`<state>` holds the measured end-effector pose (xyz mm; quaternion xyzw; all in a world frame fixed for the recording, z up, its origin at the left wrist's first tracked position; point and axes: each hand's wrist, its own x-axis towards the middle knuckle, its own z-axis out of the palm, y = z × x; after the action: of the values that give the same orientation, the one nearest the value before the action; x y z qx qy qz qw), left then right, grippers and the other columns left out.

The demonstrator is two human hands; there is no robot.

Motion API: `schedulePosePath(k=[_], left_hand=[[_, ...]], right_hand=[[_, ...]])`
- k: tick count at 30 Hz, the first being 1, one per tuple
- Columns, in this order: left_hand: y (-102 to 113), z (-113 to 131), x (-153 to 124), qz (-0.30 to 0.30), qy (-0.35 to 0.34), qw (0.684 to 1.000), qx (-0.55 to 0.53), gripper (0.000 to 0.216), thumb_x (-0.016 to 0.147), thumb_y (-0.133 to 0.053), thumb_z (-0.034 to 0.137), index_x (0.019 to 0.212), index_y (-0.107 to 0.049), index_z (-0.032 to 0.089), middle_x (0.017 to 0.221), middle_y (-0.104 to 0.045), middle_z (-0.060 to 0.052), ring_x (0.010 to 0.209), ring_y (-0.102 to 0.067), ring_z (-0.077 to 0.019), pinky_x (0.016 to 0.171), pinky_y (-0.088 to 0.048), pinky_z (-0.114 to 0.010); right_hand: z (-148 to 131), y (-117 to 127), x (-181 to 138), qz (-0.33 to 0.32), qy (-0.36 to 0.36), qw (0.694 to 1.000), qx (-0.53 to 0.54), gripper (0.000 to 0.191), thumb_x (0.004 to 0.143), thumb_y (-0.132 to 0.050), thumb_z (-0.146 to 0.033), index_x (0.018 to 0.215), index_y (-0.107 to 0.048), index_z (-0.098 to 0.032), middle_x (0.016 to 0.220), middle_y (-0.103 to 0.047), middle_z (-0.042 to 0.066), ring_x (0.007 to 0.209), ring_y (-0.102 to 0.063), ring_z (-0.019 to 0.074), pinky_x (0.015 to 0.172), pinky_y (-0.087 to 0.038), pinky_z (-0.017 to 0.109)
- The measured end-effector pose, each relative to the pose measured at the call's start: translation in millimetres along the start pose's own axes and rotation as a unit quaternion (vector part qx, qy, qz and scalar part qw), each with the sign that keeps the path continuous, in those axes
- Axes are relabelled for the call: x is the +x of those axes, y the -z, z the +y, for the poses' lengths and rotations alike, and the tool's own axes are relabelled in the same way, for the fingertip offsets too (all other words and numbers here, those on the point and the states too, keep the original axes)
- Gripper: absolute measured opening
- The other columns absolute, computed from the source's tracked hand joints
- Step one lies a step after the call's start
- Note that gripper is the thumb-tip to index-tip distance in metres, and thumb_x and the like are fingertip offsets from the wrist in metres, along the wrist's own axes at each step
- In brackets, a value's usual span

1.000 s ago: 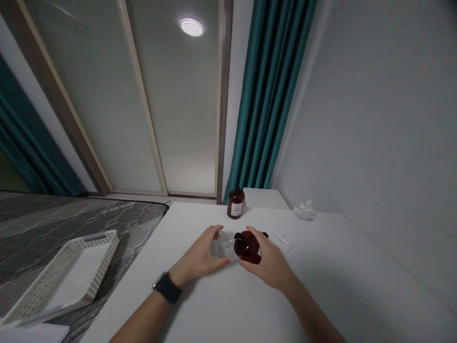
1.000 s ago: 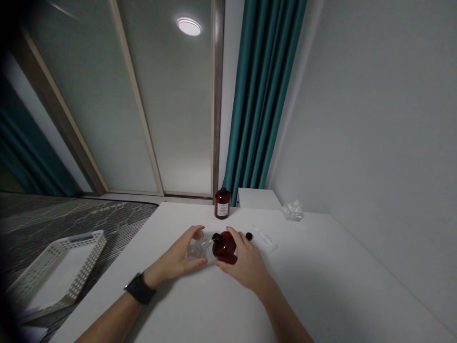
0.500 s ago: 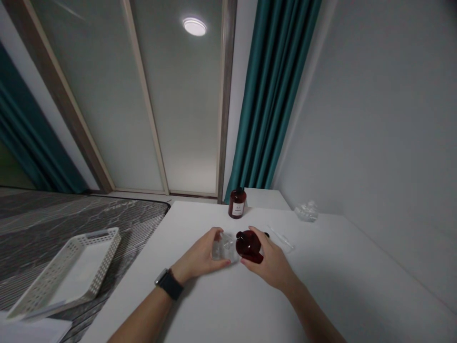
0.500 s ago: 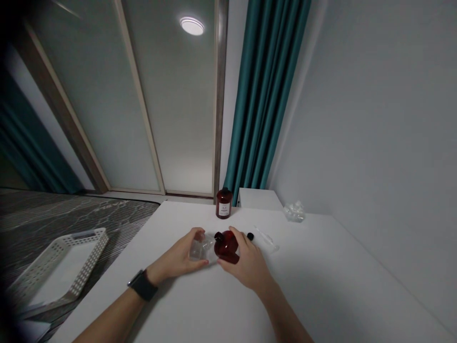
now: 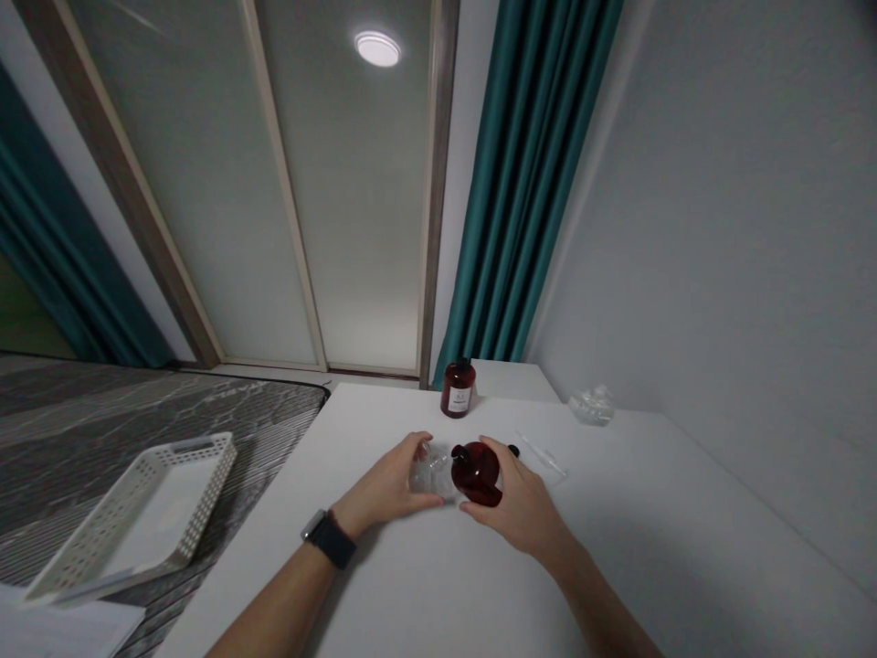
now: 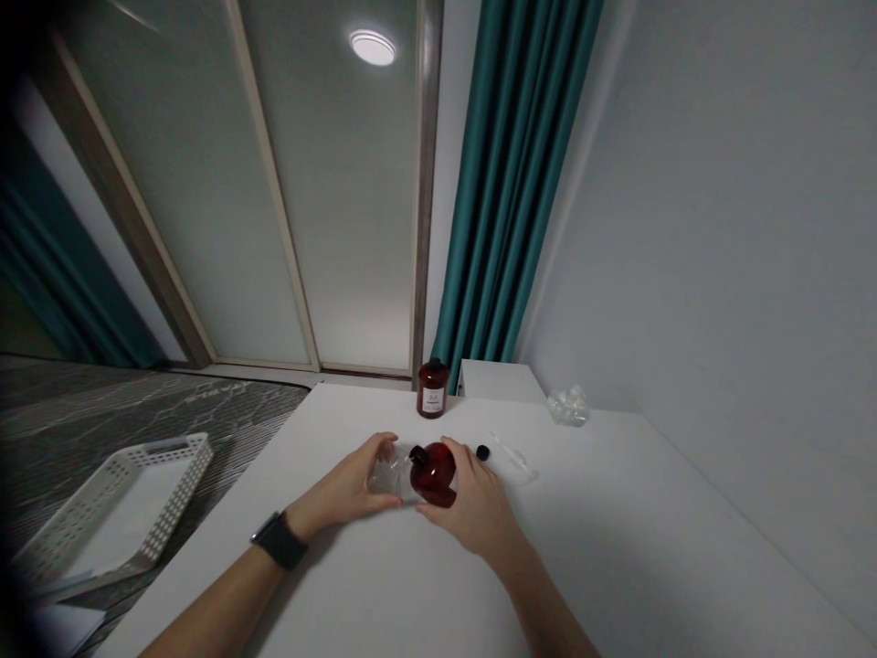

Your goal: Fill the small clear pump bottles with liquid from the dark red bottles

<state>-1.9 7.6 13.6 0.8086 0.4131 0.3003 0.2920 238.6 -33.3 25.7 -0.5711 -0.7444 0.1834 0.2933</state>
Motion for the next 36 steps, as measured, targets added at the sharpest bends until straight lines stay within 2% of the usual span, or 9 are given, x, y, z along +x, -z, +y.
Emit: schedulePosePath(k=[7,14,26,36], left_hand=[[8,6,-1,-0.012,0.003,1.000,0.018,0.068,0.072,-0.082,0.035,0.126,-0.045,0.016,0.121,-0.064,-0.016,0.110,-0.063,-0.0316,0.095,-0.051,-0.046],[5,2,-2,0.005,-0.005,0.999,0.038,0.071,0.072,-0.083,0.036,0.129,-0.044,0.017,0.119,-0.064,-0.013,0.108,-0.064,-0.0305,0.094,-0.052,-0.045],[-3,16,-3,-0.001,-0.054,0.996,0.073,0.077,0.073,-0.083,0.035,0.136,-0.042,0.016,0.125,-0.060,-0.016,0.111,-0.062,-0.0325,0.097,-0.051,-0.048],[-15,19,-5,0.003,-0.054,0.995,0.084,0.080,0.072,-0.085,0.036,0.137,-0.041,0.018,0.125,-0.061,-0.015,0.113,-0.062,-0.0328,0.097,-0.051,-0.048]], right_hand=[[0,-2,1,0.027,0.013,1.000,-0.006,0.073,0.072,-0.075,-0.027,0.138,-0.045,-0.024,0.133,-0.063,0.012,0.116,-0.065,0.0328,0.098,-0.052,0.048],[5,1,1,0.018,0.015,1.000,0.015,0.077,0.073,-0.074,-0.029,0.143,-0.041,-0.026,0.137,-0.061,0.011,0.121,-0.062,0.0307,0.103,-0.049,0.047],[12,17,-1,-0.049,0.052,0.996,-0.056,0.084,0.071,-0.077,-0.028,0.146,-0.040,-0.024,0.133,-0.063,0.014,0.119,-0.063,0.0333,0.102,-0.050,0.049],[8,32,-1,-0.089,0.081,0.983,-0.139,0.085,0.071,-0.078,-0.027,0.147,-0.041,-0.020,0.135,-0.063,0.016,0.117,-0.064,0.0353,0.099,-0.052,0.051]])
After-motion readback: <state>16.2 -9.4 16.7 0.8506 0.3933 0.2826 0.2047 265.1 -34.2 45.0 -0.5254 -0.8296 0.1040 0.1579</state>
